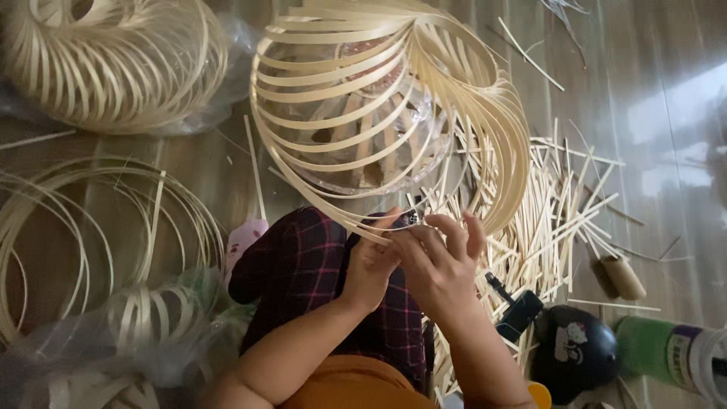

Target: The person assembles a bamboo lantern by hand and using glue, attaching thin bamboo strips to a circular frame and using a knife to trim pieces.

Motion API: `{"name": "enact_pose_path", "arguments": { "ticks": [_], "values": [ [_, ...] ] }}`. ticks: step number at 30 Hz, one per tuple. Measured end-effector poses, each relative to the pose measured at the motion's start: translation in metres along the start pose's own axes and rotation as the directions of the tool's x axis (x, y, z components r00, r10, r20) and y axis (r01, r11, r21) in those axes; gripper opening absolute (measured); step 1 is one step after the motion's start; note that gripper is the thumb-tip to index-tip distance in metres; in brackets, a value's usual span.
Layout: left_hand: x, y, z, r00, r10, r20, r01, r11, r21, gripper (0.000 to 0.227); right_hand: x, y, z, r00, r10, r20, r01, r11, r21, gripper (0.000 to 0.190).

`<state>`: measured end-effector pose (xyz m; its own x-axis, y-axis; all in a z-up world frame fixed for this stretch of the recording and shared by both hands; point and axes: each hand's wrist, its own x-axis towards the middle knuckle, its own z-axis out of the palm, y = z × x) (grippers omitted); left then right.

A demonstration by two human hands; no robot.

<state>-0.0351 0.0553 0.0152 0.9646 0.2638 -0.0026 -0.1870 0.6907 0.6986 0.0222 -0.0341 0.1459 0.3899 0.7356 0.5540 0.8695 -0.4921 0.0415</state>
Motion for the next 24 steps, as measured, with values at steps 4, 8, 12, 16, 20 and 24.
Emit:
{"name": "enact_pose_path", "arguments": {
  "ticks": [4,8,12,16,20,24],
  "values": [
    [0.001,-0.007,-0.003,0.999,0.023,0.034,-0.022,1.000,-0.010,0.058,0.001,0.003,-0.002,1.000,-0.023,0.001,0.023,1.000,-0.021,0.019],
    [0.003,-0.015,-0.004,0.999,0.050,0.021,-0.049,0.997,-0.058,0.053,-0.001,0.004,-0.005,0.999,-0.015,0.036,0.015,1.000,-0.004,0.022],
    [0.003,-0.013,-0.002,0.998,0.043,0.033,-0.041,0.997,-0.065,0.052,-0.011,0.009,0.004,1.000,-0.018,0.021,0.018,1.000,-0.022,0.017],
    [0.010,-0.001,-0.001,1.000,0.017,-0.002,-0.018,0.991,-0.132,0.045,-0.035,0.032,0.030,0.957,0.045,-0.286,-0.038,0.999,0.028,0.007],
    [0.012,0.005,-0.003,0.999,0.049,0.025,-0.043,0.978,-0.205,0.038,-0.090,0.041,0.029,0.745,0.550,-0.377,-0.348,0.803,0.483,0.015],
    [0.011,-0.010,-0.007,0.999,-0.028,-0.019,0.024,0.980,-0.199,0.039,-0.118,0.037,0.049,0.331,0.875,0.355,-0.598,-0.097,0.796,0.039]
  ]
}}
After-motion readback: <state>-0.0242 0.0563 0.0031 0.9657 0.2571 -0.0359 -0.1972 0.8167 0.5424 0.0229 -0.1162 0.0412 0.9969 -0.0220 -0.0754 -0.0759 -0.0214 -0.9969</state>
